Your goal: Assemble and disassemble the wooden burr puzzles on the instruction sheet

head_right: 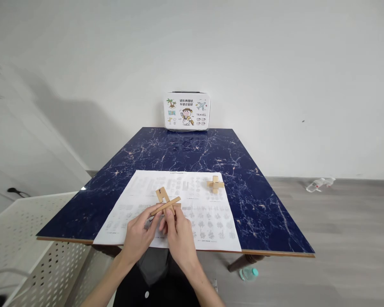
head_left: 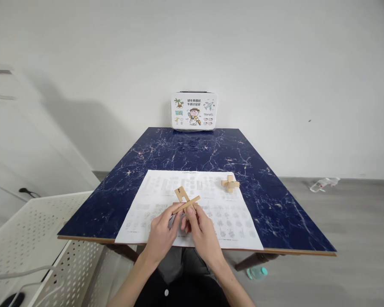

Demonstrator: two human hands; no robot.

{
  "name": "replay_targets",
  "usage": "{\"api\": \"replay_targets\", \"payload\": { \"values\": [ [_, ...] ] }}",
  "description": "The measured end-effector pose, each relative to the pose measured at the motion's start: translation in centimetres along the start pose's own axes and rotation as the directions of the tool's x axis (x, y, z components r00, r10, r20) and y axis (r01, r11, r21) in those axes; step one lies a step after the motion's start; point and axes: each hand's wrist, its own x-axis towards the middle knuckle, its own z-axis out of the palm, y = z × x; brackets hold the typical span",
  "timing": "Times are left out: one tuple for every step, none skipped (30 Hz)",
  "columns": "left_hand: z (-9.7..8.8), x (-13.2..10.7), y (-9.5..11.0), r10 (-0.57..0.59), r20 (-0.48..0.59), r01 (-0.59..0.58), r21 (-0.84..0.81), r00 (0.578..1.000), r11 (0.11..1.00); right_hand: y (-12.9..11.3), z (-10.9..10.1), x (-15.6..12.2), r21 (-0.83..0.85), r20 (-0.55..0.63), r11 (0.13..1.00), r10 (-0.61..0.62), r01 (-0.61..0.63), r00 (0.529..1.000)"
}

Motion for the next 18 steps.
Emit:
{"api": "replay_targets", "payload": {
  "values": [
    [0.0,0.0,0.0,0.004,-0.004,-0.004,0.002,1.0,1.0,0.0,0.0,0.0,0.005,0.002,1.0,0.0,0.0,1.0],
    [0.0,0.0,0.0,0.008,-0.005,-0.008,0.001,1.0,1.0,0.0,0.0,0.0,0.01,0.004,1.0,0.001,-0.001,1.0],
    [0.1,0.0,0.0,0.01,-0.005,-0.01,-0.002,1.0,1.0,0.1,0.0,0.0,0.015,0.007,1.0,0.001,-0.001,1.0],
    [0.1,0.0,0.0,0.013,-0.004,-0.013,-0.006,1.0,1.0,0.1,0.0,0.0,0.02,0.009,1.0,0.001,-0.001,1.0],
    [0.2,0.0,0.0,0.015,-0.002,-0.015,-0.01,1.0,1.0,0.1,-0.1,0.0,0.023,0.01,1.0,0.001,-0.002,1.0],
    [0.2,0.0,0.0,0.019,-0.001,-0.019,-0.01,1.0,1.0,0.1,-0.1,0.0,0.026,0.014,1.0,0.002,-0.002,1.0],
    [0.2,0.0,0.0,0.028,0.003,-0.028,-0.006,1.0,1.0,0.1,-0.2,0.0,0.031,0.018,1.0,0.001,-0.002,1.0],
    [0.2,0.0,0.0,0.046,0.011,-0.046,-0.001,0.999,0.999,0.0,-0.3,0.0,0.039,0.022,0.999,0.0,-0.001,1.0],
    [0.0,-0.1,0.1,0.07,0.024,-0.07,0.007,0.997,0.998,0.0,-0.6,-0.1,0.052,0.025,0.999,0.0,-0.001,1.0],
    [-0.1,-0.1,0.1,0.096,0.042,-0.097,0.014,0.994,0.995,-0.1,-0.9,-0.1,0.067,0.024,0.998,0.0,-0.002,1.0],
    [-0.4,-0.1,0.1,0.116,0.055,-0.117,0.018,0.992,0.993,-0.1,-1.4,-0.1,0.08,0.018,0.997,0.002,-0.004,1.0],
    [-0.7,0.0,0.2,0.124,0.06,-0.125,0.021,0.99,0.992,-0.1,-1.9,-0.2,0.086,0.005,0.996,0.005,-0.006,1.0],
    [-1.1,0.1,0.1,0.118,0.051,-0.119,0.027,0.992,0.992,-0.1,-2.5,-0.2,0.087,-0.012,0.996,0.01,-0.009,1.0],
    [-1.4,0.3,0.0,0.102,0.035,-0.103,0.044,0.994,0.994,-0.1,-3.2,-0.2,0.081,-0.031,0.997,0.016,-0.013,0.999],
    [-1.8,0.6,-0.1,0.081,0.025,-0.083,0.072,0.996,0.994,0.0,-3.8,-0.1,0.073,-0.051,0.997,0.02,-0.016,0.999],
    [-2.1,1.1,-0.3,0.062,0.033,-0.065,0.106,0.998,0.992,0.1,-4.5,-0.1,0.071,-0.069,0.997,0.025,-0.02,0.997],
    [-2.3,1.6,-0.5,0.049,0.066,-0.058,0.146,0.997,0.988,0.2,-5.0,-0.1,0.073,-0.085,0.997,0.03,-0.023,0.996],
    [-2.5,2.1,-0.8,0.04,0.122,-0.063,0.182,0.992,0.981,0.4,-5.4,-0.1,0.08,-0.1,0.996,0.034,-0.026,0.994]
  ]
}}
